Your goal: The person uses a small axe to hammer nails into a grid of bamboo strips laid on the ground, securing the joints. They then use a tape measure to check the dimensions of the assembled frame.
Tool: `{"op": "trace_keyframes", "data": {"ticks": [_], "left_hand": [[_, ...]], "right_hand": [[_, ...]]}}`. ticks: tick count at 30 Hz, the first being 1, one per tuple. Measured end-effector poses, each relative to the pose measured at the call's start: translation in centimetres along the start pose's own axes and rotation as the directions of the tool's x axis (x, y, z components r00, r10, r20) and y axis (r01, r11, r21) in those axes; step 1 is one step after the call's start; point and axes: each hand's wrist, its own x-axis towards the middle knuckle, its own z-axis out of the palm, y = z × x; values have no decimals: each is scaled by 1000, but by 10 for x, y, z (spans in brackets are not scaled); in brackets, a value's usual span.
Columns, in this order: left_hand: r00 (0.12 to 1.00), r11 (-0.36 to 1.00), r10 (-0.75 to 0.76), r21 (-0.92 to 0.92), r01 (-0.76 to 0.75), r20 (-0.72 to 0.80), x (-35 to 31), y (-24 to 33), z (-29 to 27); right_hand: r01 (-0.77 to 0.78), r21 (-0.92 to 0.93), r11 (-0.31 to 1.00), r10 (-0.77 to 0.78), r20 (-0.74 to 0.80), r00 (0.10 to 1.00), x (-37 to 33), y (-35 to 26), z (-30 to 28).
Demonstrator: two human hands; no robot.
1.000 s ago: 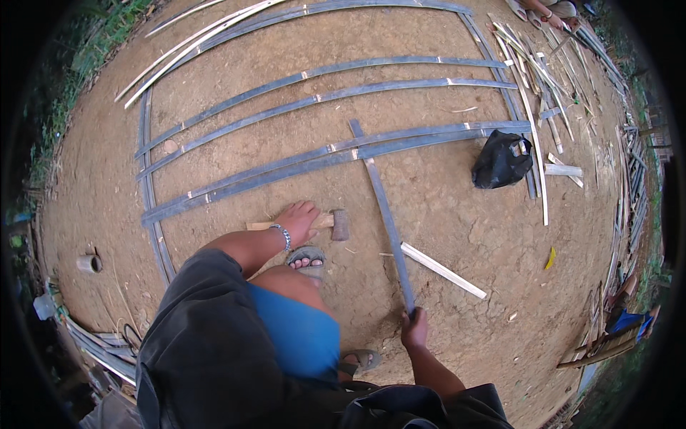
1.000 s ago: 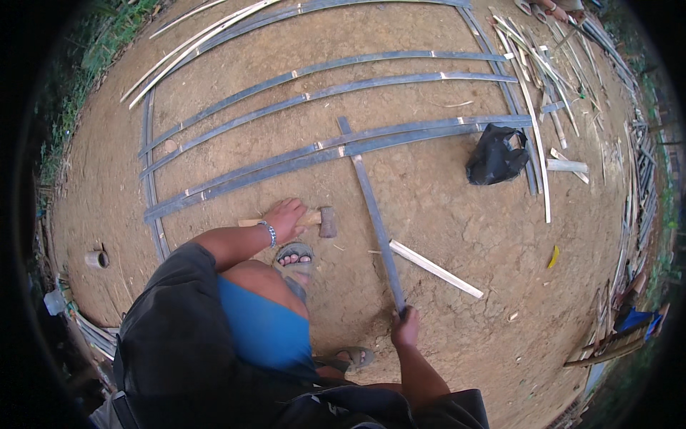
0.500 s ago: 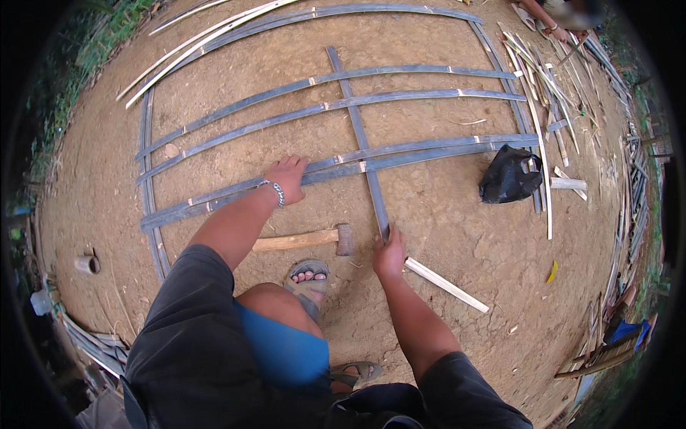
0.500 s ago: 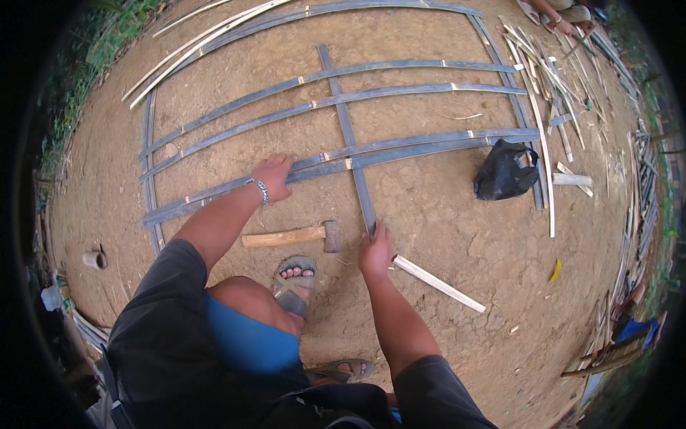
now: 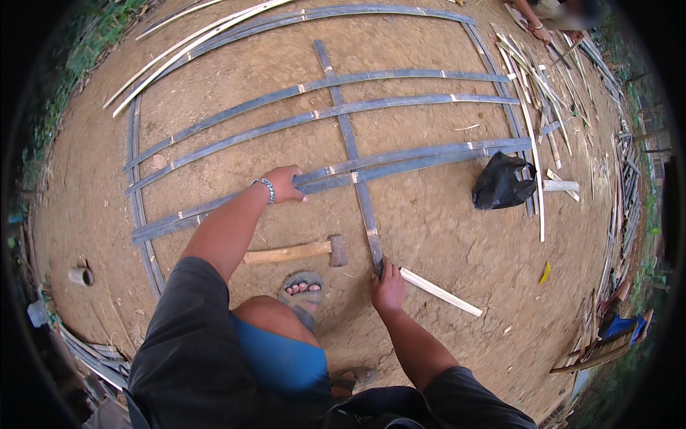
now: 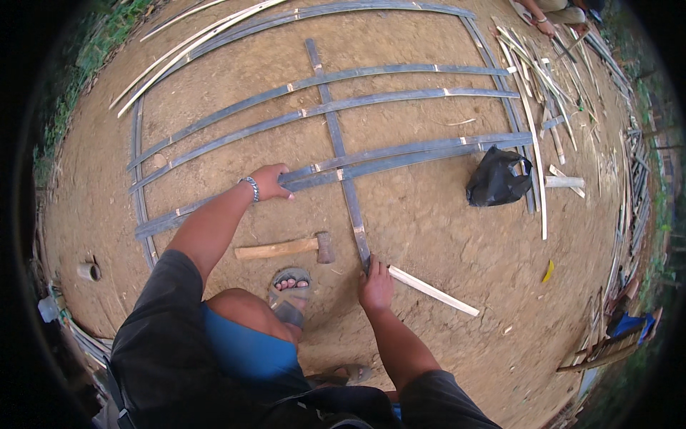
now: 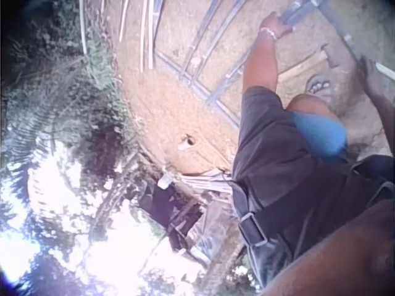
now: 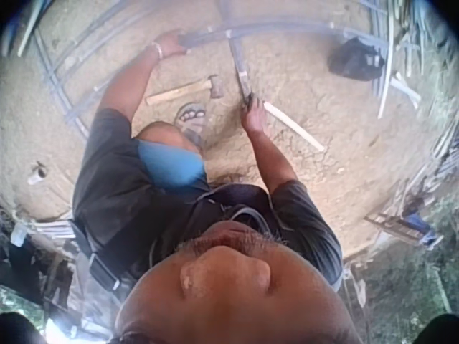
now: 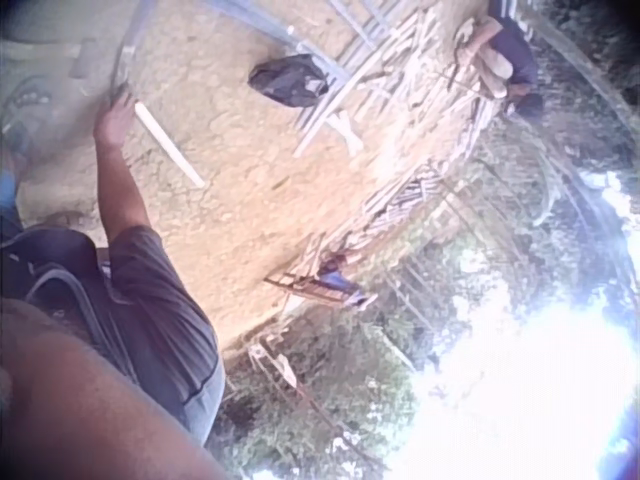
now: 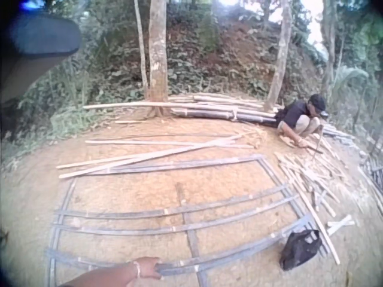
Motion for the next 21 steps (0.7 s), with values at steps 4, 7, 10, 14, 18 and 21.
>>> {"op": "trace_keyframes", "data": {"ticks": [4,7,10,14,18,21], "left_hand": [[1000,1000,0,-2,0,-12,0,-2,3],[999,1000,3,7,-3,-35,-2,-4,5],[1000,1000,-7,-8,7,-27,-7,0,3],[1000,1000,-25,-4,25,-7,-9,6,2],[999,999,-38,21,38,12,-11,6,0],[999,999,-33,21,33,3,-13,7,-1]], "right_hand": [[-28,161,987,35,-36,999,21,-25,-4],[25,248,968,7,-127,992,47,-56,-5],[86,289,954,-34,-180,983,70,-75,-5],[128,302,945,-61,-220,974,92,-83,0],[114,306,945,-46,-221,974,108,-90,-1],[97,315,944,-30,-211,977,115,-96,-8]]}}
